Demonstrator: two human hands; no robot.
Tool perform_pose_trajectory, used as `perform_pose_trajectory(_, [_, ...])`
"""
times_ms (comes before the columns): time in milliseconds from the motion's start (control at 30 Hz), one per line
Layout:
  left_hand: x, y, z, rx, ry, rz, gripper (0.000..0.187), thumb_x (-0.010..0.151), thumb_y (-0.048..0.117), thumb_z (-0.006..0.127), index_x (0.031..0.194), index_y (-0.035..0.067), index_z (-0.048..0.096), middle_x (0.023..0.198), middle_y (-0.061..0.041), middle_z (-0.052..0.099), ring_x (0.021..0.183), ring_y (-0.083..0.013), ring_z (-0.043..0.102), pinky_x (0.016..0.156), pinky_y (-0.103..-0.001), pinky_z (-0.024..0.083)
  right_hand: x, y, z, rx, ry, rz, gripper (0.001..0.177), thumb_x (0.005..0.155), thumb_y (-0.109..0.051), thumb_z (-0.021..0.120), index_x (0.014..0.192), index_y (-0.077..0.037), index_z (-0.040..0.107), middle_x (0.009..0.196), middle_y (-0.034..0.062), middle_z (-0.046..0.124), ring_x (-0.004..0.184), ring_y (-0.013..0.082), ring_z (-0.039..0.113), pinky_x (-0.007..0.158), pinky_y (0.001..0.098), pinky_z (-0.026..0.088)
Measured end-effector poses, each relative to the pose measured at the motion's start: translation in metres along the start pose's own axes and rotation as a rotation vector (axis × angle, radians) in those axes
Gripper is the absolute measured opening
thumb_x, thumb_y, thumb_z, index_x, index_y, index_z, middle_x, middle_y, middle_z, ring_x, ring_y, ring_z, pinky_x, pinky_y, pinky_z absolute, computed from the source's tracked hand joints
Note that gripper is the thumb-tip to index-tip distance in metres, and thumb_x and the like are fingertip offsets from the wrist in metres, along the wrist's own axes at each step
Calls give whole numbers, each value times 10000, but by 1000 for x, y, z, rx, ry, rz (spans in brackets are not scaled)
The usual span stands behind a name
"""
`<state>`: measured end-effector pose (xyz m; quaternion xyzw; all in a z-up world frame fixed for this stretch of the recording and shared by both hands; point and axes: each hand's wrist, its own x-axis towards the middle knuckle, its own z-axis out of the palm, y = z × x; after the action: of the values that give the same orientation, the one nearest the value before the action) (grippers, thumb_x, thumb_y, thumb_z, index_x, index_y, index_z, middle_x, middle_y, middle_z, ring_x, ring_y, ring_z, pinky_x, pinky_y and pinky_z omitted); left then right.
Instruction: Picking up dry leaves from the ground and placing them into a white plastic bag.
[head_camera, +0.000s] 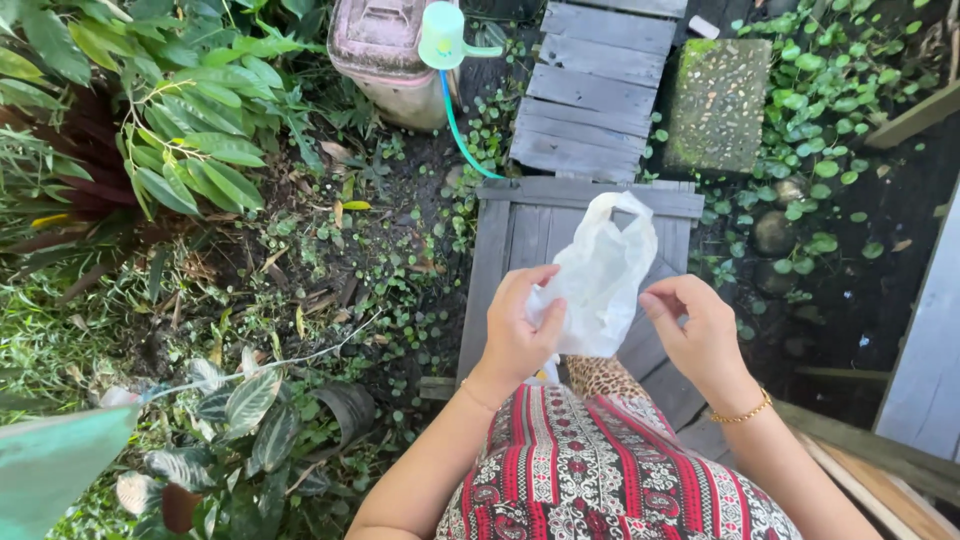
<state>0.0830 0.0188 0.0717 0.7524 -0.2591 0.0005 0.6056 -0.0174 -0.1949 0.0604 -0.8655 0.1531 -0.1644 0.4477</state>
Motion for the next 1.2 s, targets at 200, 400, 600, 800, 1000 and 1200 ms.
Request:
perform_pose_trajectory(200, [34, 2, 18, 54, -39, -2, 438, 794, 79, 801, 1206, 47, 656, 1017, -128, 653, 967, -276, 659, 877, -355, 535, 45, 7, -4, 38, -49, -30, 199, 878, -144, 762, 1030, -34, 697, 855, 52, 688, 700, 135, 643, 653, 275, 522])
perform_pose_trajectory(400, [78, -6, 56, 65, 6, 16, 354, 831, 32, 743, 1178, 47, 676, 1041, -119, 672, 991, -281, 677, 897, -370, 539, 97, 26, -26, 33, -92, -81, 516, 771, -246, 833, 1210, -48, 647, 919, 41, 666, 754, 145, 582, 681, 292, 514])
perform_pose_trajectory(600, [103, -20, 89, -3, -57, 0, 282, 864, 47, 712, 1144, 46, 679, 1078, -127, 695, 1030, -291, 694, 916, -356, 542, 141, 33, -37, 34, -110, -83, 657, 700, -270, 870, 1241, -33, 583, 928, 37, 613, 742, 126, 558, 666, 283, 516])
perform_pose_trajectory(800, [111, -14, 102, -30, -65, -43, 284, 875, 63, 706, 1157, 45, 676, 1078, -125, 696, 1033, -288, 700, 914, -353, 544, 156, 56, -38, 58, -141, -76, 457, 817, -165, 813, 1220, -63, 624, 856, 24, 629, 702, 114, 569, 640, 271, 506])
perform_pose_trajectory(1000, [120, -13, 110, 12, -67, -31, 285, 869, 63, 706, 1151, 46, 677, 1065, -131, 698, 1022, -289, 703, 899, -355, 549, 167, 66, -49, 86, -141, -110, 386, 842, -122, 781, 1197, -60, 642, 887, 28, 663, 711, 97, 623, 642, 254, 533])
perform_pose_trajectory(1200, [126, -4, 112, 24, -129, -51, 295, 863, 70, 720, 1154, 45, 683, 1046, -133, 696, 999, -290, 700, 894, -360, 548, 161, 75, -53, 106, -126, -63, 346, 858, -126, 771, 1179, -59, 662, 887, 38, 671, 695, 106, 622, 634, 264, 532])
